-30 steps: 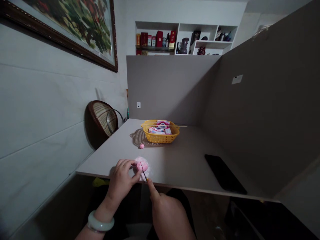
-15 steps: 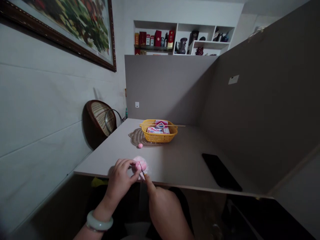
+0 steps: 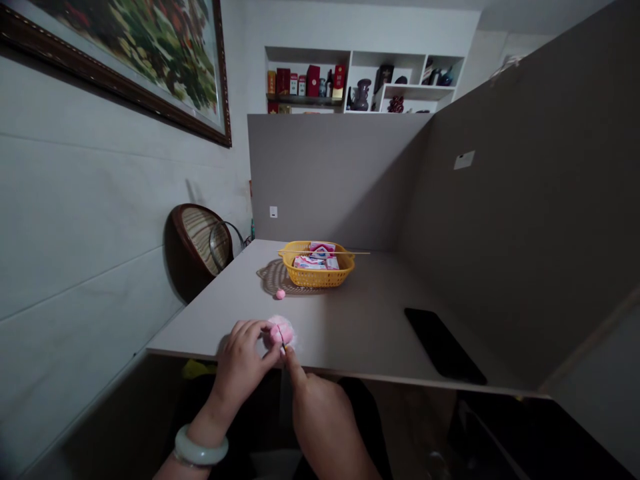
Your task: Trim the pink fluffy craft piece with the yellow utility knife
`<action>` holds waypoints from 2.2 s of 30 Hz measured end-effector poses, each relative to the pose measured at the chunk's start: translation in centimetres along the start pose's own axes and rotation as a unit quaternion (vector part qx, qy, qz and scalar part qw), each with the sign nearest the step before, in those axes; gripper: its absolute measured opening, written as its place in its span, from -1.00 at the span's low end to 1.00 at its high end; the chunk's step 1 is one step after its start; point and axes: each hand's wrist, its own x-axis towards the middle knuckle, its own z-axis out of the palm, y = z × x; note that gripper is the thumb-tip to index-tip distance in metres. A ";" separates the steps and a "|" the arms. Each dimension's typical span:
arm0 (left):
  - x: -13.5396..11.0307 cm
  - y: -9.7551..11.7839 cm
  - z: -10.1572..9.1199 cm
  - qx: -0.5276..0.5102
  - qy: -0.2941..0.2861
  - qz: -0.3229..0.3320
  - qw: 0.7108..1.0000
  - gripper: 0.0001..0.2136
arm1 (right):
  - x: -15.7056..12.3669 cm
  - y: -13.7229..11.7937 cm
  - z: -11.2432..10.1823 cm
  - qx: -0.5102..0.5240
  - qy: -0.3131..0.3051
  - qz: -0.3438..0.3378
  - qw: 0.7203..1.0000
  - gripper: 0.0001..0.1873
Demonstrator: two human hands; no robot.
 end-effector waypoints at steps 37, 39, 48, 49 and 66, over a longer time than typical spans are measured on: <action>-0.1 -0.4 0.3 -0.002 0.008 0.000 1.000 -0.90 | 0.6 -1.1 -1.0 0.000 0.049 -0.019 0.999 -0.31; -0.1 -0.5 0.3 -0.006 0.007 -0.001 1.000 -0.90 | 0.5 -0.9 -0.8 -0.007 0.040 -0.025 0.999 -0.28; 0.0 -0.3 0.3 -0.003 0.014 0.000 1.000 -0.89 | 0.5 -0.9 -0.8 -0.035 0.052 -0.023 0.998 -0.36; 0.0 -0.3 0.3 -0.002 0.016 0.000 1.000 -0.89 | 0.7 -1.1 -0.9 -0.028 0.062 -0.028 0.997 -0.36; -0.2 -0.2 0.0 0.001 0.017 0.011 1.000 -0.90 | -1.3 0.4 -0.1 -0.014 -0.005 -0.010 1.000 -0.32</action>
